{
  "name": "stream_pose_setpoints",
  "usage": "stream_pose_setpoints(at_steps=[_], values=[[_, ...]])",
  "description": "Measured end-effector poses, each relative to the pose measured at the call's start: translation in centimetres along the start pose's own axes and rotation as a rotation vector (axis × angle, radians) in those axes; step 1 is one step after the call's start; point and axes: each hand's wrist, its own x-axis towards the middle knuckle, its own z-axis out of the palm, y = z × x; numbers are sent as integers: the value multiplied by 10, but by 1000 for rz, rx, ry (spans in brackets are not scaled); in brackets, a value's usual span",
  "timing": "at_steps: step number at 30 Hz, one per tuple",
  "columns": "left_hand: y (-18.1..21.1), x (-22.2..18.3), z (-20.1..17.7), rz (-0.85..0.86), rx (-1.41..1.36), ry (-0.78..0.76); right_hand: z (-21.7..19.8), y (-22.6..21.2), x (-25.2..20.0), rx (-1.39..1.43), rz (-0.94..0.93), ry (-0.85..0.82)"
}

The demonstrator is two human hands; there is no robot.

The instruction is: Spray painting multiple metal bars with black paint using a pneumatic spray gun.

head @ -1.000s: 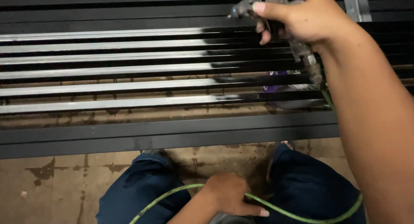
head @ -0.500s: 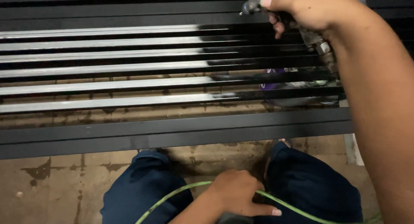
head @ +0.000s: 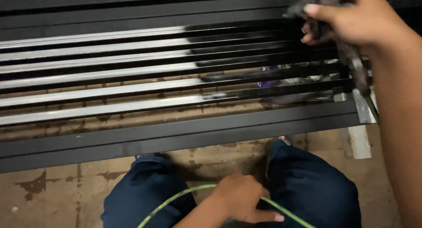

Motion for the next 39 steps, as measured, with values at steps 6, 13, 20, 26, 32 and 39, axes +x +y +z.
stream_pose_setpoints(at_steps=[6, 13, 20, 26, 32, 39], values=[[8, -32, 0, -79, 33, -81, -34, 18, -101, 192, 44, 111], [21, -45, -10, -167, 111, -149, -65, 75, -189, 92, 700, 228], [8, -48, 14, -123, 180, -126, -65, 151, -237, 131, 171, 544], [28, -61, -9, -167, 96, -198, -43, 89, -240, 176, 134, 427], [26, -56, -11, -151, 40, -202, -22, 56, -231, 106, 228, 304], [3, -59, 8, -158, 193, -130, 5, 53, -234, 412, 84, 47]])
